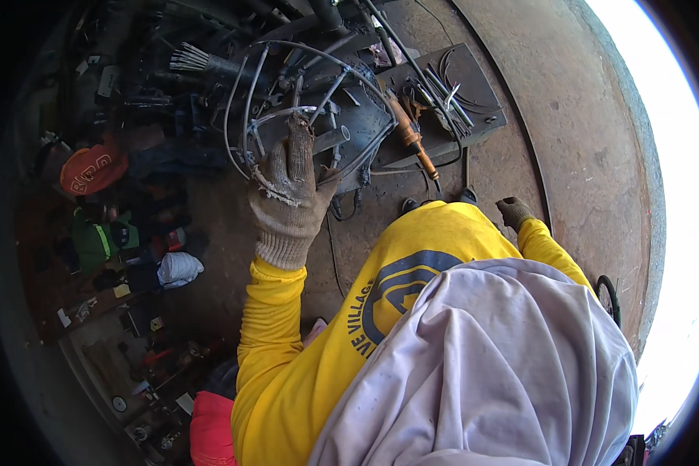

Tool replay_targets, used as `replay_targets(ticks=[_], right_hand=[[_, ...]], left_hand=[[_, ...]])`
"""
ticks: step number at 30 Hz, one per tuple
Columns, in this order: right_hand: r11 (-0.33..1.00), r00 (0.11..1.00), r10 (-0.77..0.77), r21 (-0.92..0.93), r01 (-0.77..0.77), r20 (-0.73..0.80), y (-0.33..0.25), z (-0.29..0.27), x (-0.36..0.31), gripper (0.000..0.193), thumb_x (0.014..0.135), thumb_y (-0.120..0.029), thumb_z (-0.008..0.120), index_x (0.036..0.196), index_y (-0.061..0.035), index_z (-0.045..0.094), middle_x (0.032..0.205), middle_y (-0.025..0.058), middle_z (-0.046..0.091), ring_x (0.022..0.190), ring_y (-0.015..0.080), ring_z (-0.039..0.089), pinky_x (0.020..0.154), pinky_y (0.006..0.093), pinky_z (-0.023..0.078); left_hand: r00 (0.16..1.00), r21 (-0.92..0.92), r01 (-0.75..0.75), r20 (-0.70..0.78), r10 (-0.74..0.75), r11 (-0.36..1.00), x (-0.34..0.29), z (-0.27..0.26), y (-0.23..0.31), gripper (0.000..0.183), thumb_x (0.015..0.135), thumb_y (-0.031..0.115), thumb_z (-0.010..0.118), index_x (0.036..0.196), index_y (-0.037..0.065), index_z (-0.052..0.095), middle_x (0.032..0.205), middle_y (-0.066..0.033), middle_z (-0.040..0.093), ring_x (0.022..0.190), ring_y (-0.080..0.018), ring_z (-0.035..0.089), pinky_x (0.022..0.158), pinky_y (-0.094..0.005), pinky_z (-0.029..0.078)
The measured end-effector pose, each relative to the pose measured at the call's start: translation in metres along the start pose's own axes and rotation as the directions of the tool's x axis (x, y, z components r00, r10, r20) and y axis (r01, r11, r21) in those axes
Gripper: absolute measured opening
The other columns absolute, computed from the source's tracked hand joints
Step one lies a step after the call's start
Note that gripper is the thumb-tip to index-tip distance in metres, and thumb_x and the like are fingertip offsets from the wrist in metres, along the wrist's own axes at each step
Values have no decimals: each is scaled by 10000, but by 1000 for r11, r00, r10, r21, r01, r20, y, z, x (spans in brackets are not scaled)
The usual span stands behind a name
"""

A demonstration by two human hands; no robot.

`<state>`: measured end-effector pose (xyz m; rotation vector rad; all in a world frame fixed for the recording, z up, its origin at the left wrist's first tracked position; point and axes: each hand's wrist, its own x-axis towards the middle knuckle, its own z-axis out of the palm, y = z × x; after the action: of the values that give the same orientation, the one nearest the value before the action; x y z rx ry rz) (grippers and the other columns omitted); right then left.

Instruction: The person welds metal wire pieces together to form a curved frame using a welding tool, then uses a handheld grinder to smooth the joints and cut excess wire.

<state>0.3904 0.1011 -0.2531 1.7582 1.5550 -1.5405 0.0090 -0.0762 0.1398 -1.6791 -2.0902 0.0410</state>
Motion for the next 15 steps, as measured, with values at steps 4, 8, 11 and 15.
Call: replay_targets(ticks=[4,8,11,15], right_hand=[[1000,999,5,17,-4,-34,6,3,0,491,917,-433,664,1221,-50,704,913,119,739,674,224,694,617,374,549],[1000,999,12,5,-12,-39,5,1,-3,494,916,-434,664,1222,-48,703,916,117,738,675,224,692,617,368,548],[1000,1000,1,-17,-2,-27,1,0,-3,499,914,-432,666,1236,-52,698,920,116,738,683,221,693,621,364,547],[999,1000,-28,-26,28,-13,-11,-3,-10,488,930,-386,666,1239,-9,685,901,118,716,700,203,672,593,352,547]], left_hand=[[999,26,-27,32,26,999,-5,9,-2,969,734,433,853,1505,25,432,1271,-147,626,1049,-306,649,814,-399,576],[1000,-12,15,-20,-15,1000,-8,11,2,894,745,428,820,1491,85,466,1185,-89,621,944,-271,643,769,-406,565],[1000,-25,5,-31,-6,1000,-10,13,0,871,730,361,829,1484,104,478,1189,-77,619,933,-266,632,776,-415,550],[1000,-15,-18,-21,17,1000,-14,25,-3,870,715,303,831,1488,116,477,1186,-64,612,919,-260,612,774,-411,537]])
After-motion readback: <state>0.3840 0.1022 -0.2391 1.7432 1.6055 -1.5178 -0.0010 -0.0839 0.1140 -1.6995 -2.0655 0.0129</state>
